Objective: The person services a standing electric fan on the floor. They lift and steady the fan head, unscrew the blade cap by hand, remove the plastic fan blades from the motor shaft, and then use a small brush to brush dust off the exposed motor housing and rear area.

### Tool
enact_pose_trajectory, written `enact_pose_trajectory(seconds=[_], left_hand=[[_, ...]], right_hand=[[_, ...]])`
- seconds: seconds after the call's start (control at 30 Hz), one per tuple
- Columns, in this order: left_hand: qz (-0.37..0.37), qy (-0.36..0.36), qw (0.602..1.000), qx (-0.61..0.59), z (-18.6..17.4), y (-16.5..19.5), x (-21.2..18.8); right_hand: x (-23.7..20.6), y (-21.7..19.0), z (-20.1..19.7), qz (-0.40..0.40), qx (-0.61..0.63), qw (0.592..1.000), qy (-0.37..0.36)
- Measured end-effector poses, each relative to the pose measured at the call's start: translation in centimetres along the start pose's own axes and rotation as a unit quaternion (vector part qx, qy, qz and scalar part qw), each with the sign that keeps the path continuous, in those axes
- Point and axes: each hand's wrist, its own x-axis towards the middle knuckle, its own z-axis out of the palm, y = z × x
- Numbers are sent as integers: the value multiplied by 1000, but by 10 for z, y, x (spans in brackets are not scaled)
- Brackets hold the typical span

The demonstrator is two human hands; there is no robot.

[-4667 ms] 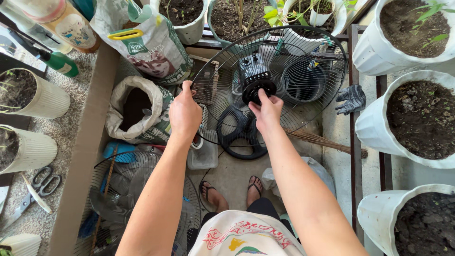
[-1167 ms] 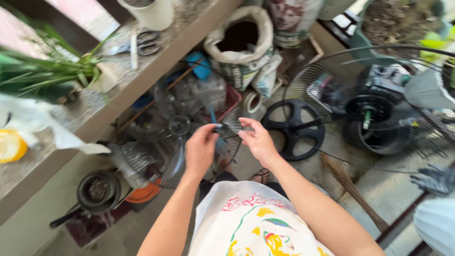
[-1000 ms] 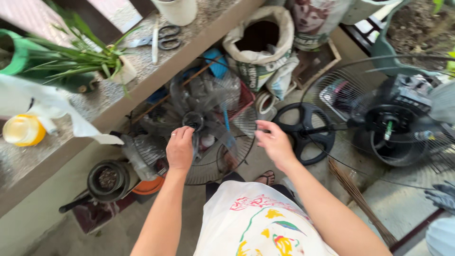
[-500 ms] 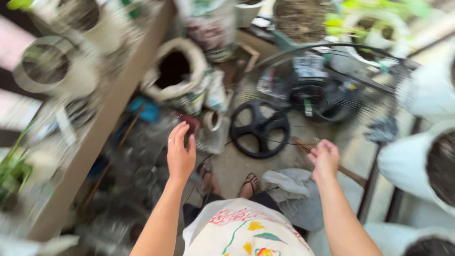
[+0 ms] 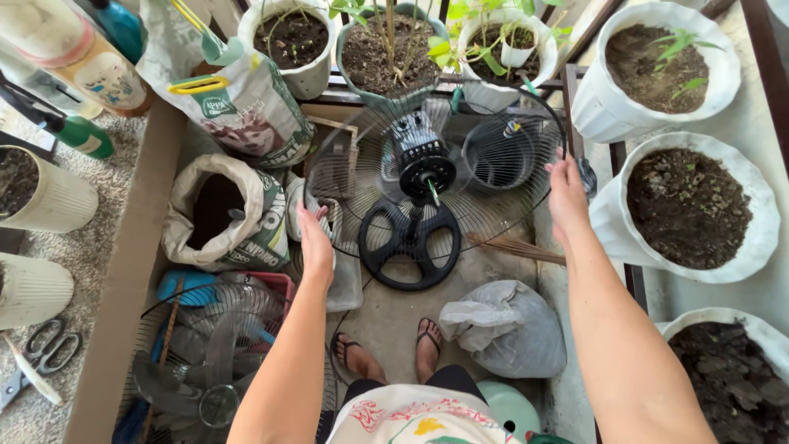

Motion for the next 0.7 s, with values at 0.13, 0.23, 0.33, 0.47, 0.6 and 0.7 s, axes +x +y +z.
enact_pose_trajectory(seconds=[0.13,0.23,0.33,0.47,0.6,0.7], left_hand=[[8,20,999,25,-4,12,1],[6,4,999,42,-9,18,-4],[-16,19,999,30,-13,17,-11],[9,16,1000,19,-22,8,-21],[-5,29,1000,4,-30,1,-36],[41,35,998,-34,-33,4,-57]], right_hand=[[-5,-14,-4,-42,65,997,15],[-6,-20,-11,-34,23,999,22],[-9,-14,-14,-33,6,999,26],[-24,4,-13,-39,46,998,13],[-52,6,-17,-49,88,995,9],[-76,-2,-25,-1,78,996,41]])
